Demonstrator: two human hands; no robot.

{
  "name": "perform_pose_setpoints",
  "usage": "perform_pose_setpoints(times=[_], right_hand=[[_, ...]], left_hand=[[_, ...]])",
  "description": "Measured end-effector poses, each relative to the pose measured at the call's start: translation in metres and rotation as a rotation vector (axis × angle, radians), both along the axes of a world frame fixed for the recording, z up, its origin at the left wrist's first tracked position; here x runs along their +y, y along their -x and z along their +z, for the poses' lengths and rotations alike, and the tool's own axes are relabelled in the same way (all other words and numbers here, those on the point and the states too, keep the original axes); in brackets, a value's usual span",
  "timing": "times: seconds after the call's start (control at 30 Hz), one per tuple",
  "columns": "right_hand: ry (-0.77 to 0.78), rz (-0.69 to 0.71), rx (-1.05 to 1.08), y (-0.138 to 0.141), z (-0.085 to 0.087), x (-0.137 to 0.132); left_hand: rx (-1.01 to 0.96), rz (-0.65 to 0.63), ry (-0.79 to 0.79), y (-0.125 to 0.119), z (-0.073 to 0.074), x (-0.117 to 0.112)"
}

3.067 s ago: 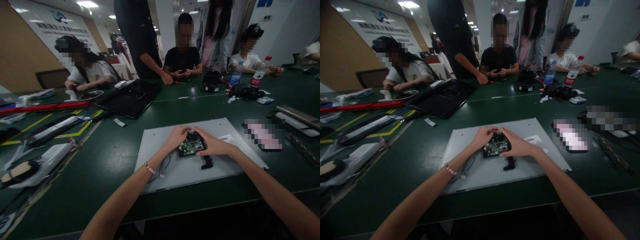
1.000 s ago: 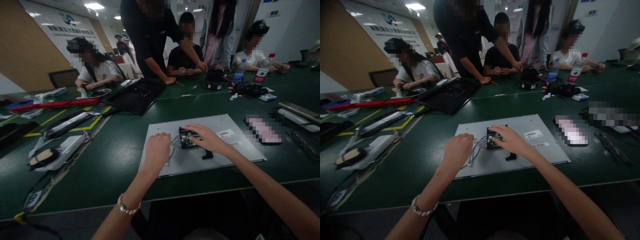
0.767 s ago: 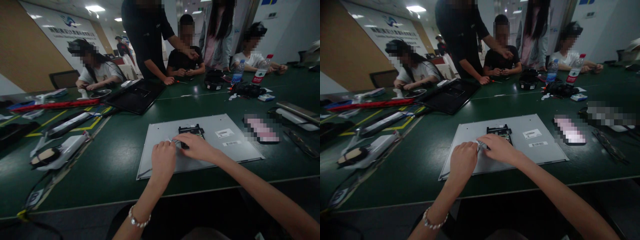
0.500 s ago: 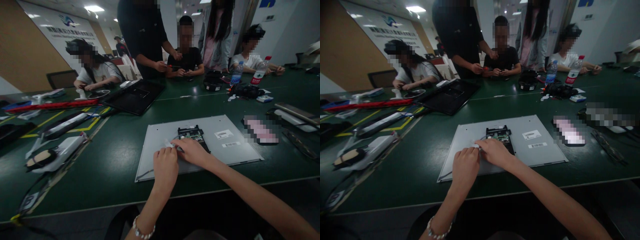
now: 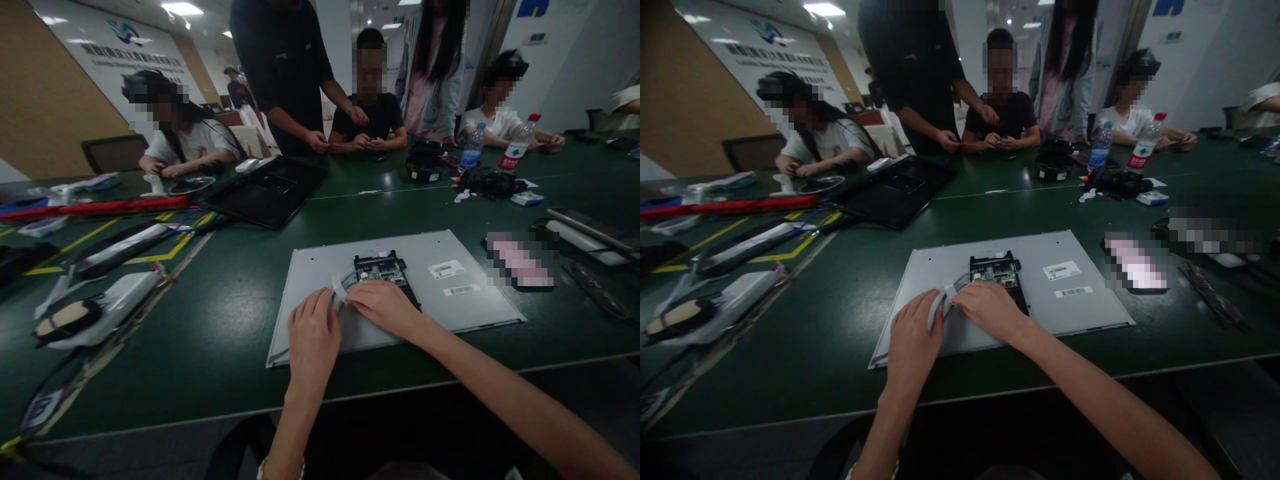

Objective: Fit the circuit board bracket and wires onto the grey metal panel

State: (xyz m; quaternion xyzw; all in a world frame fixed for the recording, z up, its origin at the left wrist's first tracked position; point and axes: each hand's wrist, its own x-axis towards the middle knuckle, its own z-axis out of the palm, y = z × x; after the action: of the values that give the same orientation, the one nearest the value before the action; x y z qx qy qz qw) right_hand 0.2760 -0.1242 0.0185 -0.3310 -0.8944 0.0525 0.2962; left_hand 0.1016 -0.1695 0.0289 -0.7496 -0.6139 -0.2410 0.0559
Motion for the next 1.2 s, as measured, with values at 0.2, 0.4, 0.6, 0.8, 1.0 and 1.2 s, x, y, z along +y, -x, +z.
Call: perform_pose_setpoints(times=[0.2,0.4,0.6,0.8,1.0,1.2], right_hand=[[-0.06,0.039,-0.053,0.002,-0.003,-0.003],[-0.083,0.03,-0.089,0.002,-0.003,-0.008],[-0.066,0.032,-0.159,0.002,-0.005,-0.01],[-0.028,0.074,-0.194,0.001,0.0,-0.017],[0.024,0.084,-0.19,-0.004,-0.003,-0.037],[0.083,0.032,-0.192,-0.006,-0.002,-0.055]], left_hand=[[0.0,-0.107,0.057,-0.001,-0.019,-0.003],[0.004,-0.066,0.079,-0.002,-0.022,-0.004],[0.016,-0.072,0.112,-0.002,-0.023,-0.004],[-0.016,-0.089,0.113,-0.003,-0.02,0.0],[0.01,-0.042,0.193,-0.005,-0.007,0.008],[0.083,-0.005,0.284,-0.011,0.008,0.009]])
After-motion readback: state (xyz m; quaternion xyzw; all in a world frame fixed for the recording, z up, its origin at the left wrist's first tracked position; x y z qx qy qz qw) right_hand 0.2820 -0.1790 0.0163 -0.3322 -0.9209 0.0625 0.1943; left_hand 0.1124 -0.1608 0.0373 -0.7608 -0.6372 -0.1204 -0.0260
